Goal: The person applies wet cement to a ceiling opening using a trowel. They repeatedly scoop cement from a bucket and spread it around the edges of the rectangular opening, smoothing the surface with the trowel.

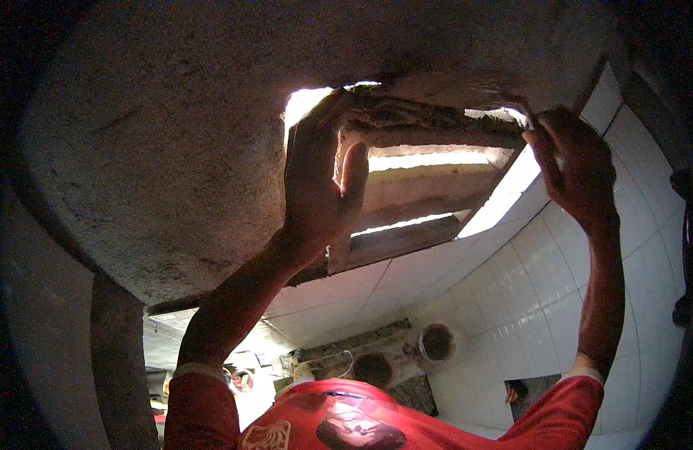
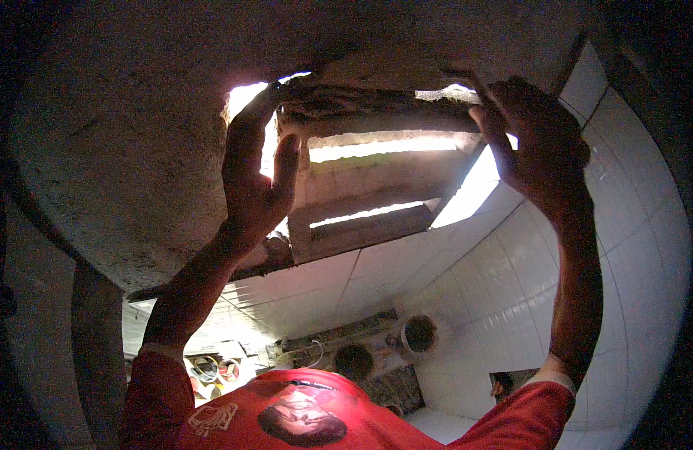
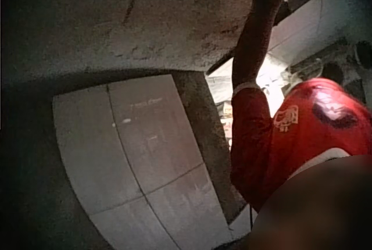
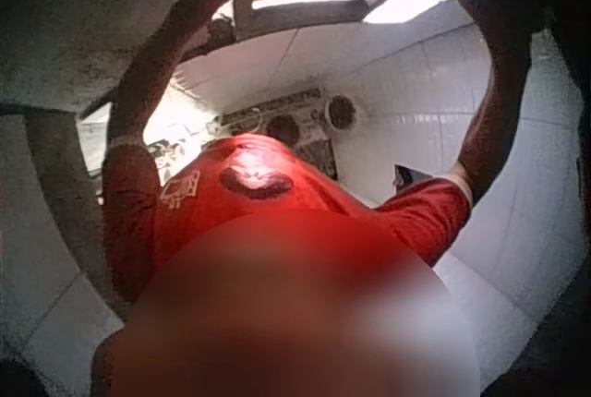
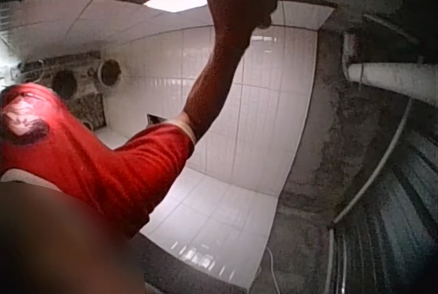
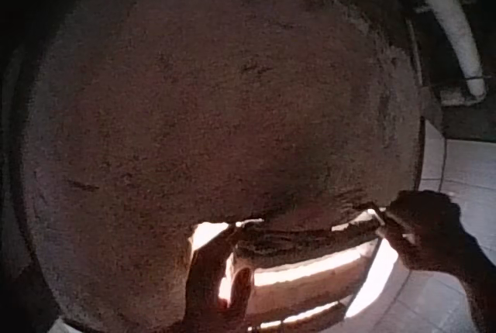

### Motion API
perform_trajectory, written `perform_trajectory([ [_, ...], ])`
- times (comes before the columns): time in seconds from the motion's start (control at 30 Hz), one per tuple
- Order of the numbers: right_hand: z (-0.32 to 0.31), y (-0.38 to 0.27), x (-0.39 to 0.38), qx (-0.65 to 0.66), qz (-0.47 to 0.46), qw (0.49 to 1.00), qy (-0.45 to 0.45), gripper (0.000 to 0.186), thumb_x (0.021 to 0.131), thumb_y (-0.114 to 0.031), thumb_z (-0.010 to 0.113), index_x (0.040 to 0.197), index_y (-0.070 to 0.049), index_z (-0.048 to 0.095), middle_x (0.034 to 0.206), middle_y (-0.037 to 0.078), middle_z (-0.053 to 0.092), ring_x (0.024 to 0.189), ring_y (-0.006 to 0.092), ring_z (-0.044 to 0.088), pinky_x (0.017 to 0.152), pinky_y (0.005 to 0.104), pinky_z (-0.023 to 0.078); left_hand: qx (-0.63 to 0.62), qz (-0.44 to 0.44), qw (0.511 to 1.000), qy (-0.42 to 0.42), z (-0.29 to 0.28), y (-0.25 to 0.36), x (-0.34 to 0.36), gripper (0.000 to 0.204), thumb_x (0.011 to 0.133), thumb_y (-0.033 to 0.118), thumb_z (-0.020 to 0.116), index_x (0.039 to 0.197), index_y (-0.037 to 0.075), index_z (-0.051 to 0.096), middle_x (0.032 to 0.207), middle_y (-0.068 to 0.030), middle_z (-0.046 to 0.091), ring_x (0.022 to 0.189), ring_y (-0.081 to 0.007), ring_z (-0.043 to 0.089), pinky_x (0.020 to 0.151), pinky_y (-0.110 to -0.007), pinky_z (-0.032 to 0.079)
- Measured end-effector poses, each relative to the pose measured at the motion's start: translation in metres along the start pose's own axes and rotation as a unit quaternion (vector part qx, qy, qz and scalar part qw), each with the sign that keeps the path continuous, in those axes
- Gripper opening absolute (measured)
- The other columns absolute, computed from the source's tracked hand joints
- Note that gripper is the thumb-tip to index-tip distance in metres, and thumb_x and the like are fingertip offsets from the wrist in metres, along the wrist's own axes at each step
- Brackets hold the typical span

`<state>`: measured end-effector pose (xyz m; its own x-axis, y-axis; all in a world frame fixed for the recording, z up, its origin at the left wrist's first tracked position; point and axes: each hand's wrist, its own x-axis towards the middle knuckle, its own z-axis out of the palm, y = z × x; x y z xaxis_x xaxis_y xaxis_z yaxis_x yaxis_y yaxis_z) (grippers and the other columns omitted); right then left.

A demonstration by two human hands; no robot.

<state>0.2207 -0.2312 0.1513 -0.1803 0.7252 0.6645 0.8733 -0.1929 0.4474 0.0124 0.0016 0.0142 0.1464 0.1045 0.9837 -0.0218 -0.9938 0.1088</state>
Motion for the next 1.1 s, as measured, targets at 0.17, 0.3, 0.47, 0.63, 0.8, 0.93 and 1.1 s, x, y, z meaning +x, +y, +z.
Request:
perform_trajectory([
  [0.17,0.011,-0.007,0.001,-0.041,-0.015,0.999,0.014,0.021,0.096,-0.024,0.060,0.101,-0.005,0.066,0.087,0.016,0.066,0.080,0.0317,0.067,0.072,0.0419,0.054,-0.018,-0.008,1.000,0.012,0.004,-0.006,0.003,0.045,0.094,0.015,0.057,0.135,-0.002,0.050,0.132,-0.0238,0.055,0.122,-0.0386,0.053,0.105,-0.047,0.040],
  [0.3,0.000,-0.004,-0.011,-0.003,0.065,0.998,0.006,0.021,0.096,-0.025,0.061,0.100,-0.005,0.066,0.085,0.016,0.065,0.079,0.0314,0.066,0.072,0.0417,0.054,-0.022,-0.066,0.997,0.018,-0.001,-0.006,-0.001,0.044,0.097,0.020,0.054,0.135,-0.001,0.049,0.131,-0.0246,0.054,0.122,-0.0383,0.052,0.106,-0.046,0.040],
  [0.47,0.019,0.000,-0.011,-0.012,-0.005,1.000,0.023,0.019,0.096,-0.024,0.061,0.096,-0.005,0.064,0.084,0.014,0.064,0.072,0.0302,0.066,0.065,0.0396,0.053,-0.055,-0.092,0.994,0.015,0.003,-0.002,0.001,0.045,0.098,0.020,0.053,0.137,-0.003,0.048,0.133,-0.0250,0.053,0.117,-0.0383,0.056,0.102,-0.044,0.044],
  [0.63,0.020,0.007,-0.012,0.021,0.035,0.999,0.009,0.018,0.097,-0.024,0.061,0.097,-0.006,0.064,0.084,0.013,0.064,0.072,0.0288,0.067,0.065,0.0386,0.054,-0.073,-0.131,0.989,-0.002,0.003,0.005,0.000,0.051,0.097,0.018,0.053,0.141,-0.005,0.043,0.136,-0.0265,0.051,0.122,-0.0383,0.055,0.103,-0.043,0.044],
  [0.8,0.005,0.005,-0.012,0.082,0.052,0.995,0.005,0.020,0.096,-0.024,0.061,0.095,-0.004,0.065,0.083,0.013,0.064,0.072,0.0293,0.068,0.066,0.0395,0.055,-0.070,-0.135,0.988,-0.004,0.002,0.001,-0.007,0.054,0.097,0.021,0.052,0.142,-0.005,0.042,0.137,-0.0283,0.050,0.126,-0.0396,0.052,0.107,-0.044,0.041],
  [0.93,0.013,-0.002,-0.004,0.061,0.001,0.998,-0.017,0.022,0.095,-0.025,0.063,0.098,-0.003,0.066,0.088,0.014,0.067,0.076,0.0321,0.069,0.069,0.0409,0.056,-0.043,-0.108,0.993,0.006,0.010,-0.004,-0.009,0.049,0.097,0.018,0.051,0.140,-0.005,0.045,0.139,-0.0279,0.049,0.126,-0.0407,0.051,0.107,-0.045,0.041],
  [1.1,0.026,-0.001,0.002,0.079,-0.005,0.996,-0.040,0.025,0.094,-0.027,0.064,0.101,-0.003,0.067,0.094,0.016,0.069,0.077,0.0330,0.069,0.070,0.0408,0.056,0.058,-0.064,0.996,-0.025,0.017,-0.013,-0.009,0.035,0.093,-0.001,0.052,0.128,0.002,0.056,0.150,-0.0210,0.041,0.136,-0.0397,0.044,0.110,-0.047,0.042],
])
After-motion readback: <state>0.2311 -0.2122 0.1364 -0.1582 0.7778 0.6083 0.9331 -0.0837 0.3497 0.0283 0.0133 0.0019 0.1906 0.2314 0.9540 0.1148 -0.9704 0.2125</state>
